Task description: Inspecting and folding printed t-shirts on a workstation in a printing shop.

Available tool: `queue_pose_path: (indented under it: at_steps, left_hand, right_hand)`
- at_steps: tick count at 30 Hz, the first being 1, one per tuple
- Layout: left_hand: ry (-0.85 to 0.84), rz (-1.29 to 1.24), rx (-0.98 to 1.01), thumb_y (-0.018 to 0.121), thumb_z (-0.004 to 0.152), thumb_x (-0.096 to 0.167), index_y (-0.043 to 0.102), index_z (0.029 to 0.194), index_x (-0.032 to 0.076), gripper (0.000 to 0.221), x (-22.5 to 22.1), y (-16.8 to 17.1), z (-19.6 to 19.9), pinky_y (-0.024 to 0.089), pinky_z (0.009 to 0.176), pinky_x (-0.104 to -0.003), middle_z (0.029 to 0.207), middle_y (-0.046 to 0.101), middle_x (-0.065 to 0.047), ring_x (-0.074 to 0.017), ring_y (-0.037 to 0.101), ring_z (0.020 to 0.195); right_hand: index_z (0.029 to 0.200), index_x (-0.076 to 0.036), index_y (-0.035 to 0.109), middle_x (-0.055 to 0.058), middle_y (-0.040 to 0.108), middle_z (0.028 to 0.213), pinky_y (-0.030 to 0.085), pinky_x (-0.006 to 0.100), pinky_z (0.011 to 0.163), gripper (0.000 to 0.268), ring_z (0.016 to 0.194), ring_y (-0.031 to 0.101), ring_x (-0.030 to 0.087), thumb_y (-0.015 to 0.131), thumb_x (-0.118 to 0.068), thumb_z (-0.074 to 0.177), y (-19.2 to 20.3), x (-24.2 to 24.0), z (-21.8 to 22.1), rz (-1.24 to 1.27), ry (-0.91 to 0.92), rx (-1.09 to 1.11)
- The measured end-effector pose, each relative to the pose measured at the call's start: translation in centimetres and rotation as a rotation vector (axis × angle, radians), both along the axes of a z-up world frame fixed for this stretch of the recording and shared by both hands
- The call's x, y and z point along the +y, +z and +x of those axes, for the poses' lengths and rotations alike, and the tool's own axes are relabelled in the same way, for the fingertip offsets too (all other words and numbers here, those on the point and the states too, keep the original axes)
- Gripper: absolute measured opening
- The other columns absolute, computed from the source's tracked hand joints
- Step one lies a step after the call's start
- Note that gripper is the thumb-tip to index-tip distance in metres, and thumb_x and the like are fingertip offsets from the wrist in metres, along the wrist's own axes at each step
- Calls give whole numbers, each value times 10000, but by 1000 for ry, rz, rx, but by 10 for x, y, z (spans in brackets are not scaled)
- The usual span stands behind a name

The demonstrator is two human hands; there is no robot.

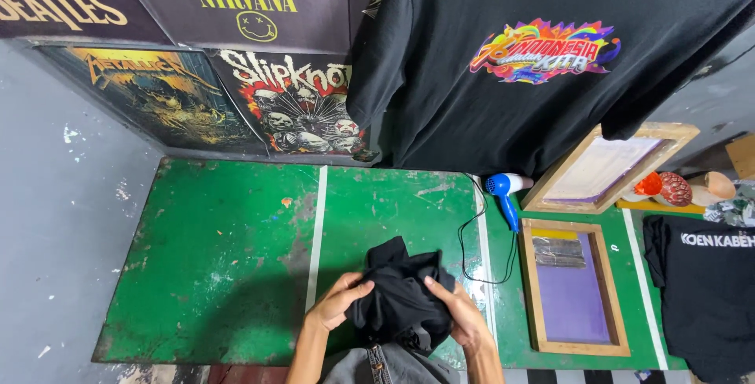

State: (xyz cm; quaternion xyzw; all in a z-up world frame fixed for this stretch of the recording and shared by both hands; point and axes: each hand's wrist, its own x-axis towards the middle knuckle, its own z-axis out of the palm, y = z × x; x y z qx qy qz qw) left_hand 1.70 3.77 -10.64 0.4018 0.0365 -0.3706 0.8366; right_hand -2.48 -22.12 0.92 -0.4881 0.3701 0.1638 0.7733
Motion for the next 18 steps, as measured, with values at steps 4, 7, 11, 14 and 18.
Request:
queue_pose_path:
  at_steps: [4, 7, 11, 14, 18]
  left_hand:
    - [28, 67, -71, 702, 942, 39, 747, 1060, -70, 166, 11, 25, 2, 472, 686, -205, 940, 731, -39, -72, 604, 759]
    - [-8, 110, -126, 656, 903, 4, 707, 1256, -96, 370, 18, 57, 2, 491, 871, -251, 1140, 752, -110, -150, 648, 949]
    - [52, 130, -182, 697, 936, 42, 727, 959, -11, 65, 24, 29, 2, 369, 740, -219, 888, 638, 8, -72, 501, 802]
    - [116, 117, -195, 674, 943, 14, 738, 1010, -32, 104, 16, 36, 4, 380, 785, -221, 941, 660, -12, -78, 517, 854]
    - [161, 240, -144, 608, 1023, 191, 677, 1139, 13, 223, -3, 68, 3, 466, 815, -269, 962, 615, -27, -102, 547, 870]
  right_hand:
    - [1061, 170, 665, 249, 750, 989, 542, 315, 648, 212, 766, 691, 269, 693, 39, 897, -23, -13, -10, 110, 37, 5]
    - [1099, 218, 609, 330, 719, 1028, 567, 369, 687, 268, 776, 683, 326, 660, 24, 923, -18, -16, -15, 60, -52, 89]
    - [1041, 204, 612, 312, 699, 1005, 564, 374, 738, 232, 777, 659, 299, 626, -12, 957, -21, -19, -14, 126, -118, 18]
    - [1027, 179, 631, 295, 703, 1026, 546, 375, 782, 220, 812, 655, 292, 593, -30, 967, -40, -26, -14, 164, -118, -8]
    - [1422, 88, 539, 332, 596, 1410, 476, 494, 949, 631, 1152, 599, 392, 566, -298, 924, 7, 3, -2, 94, -9, 129]
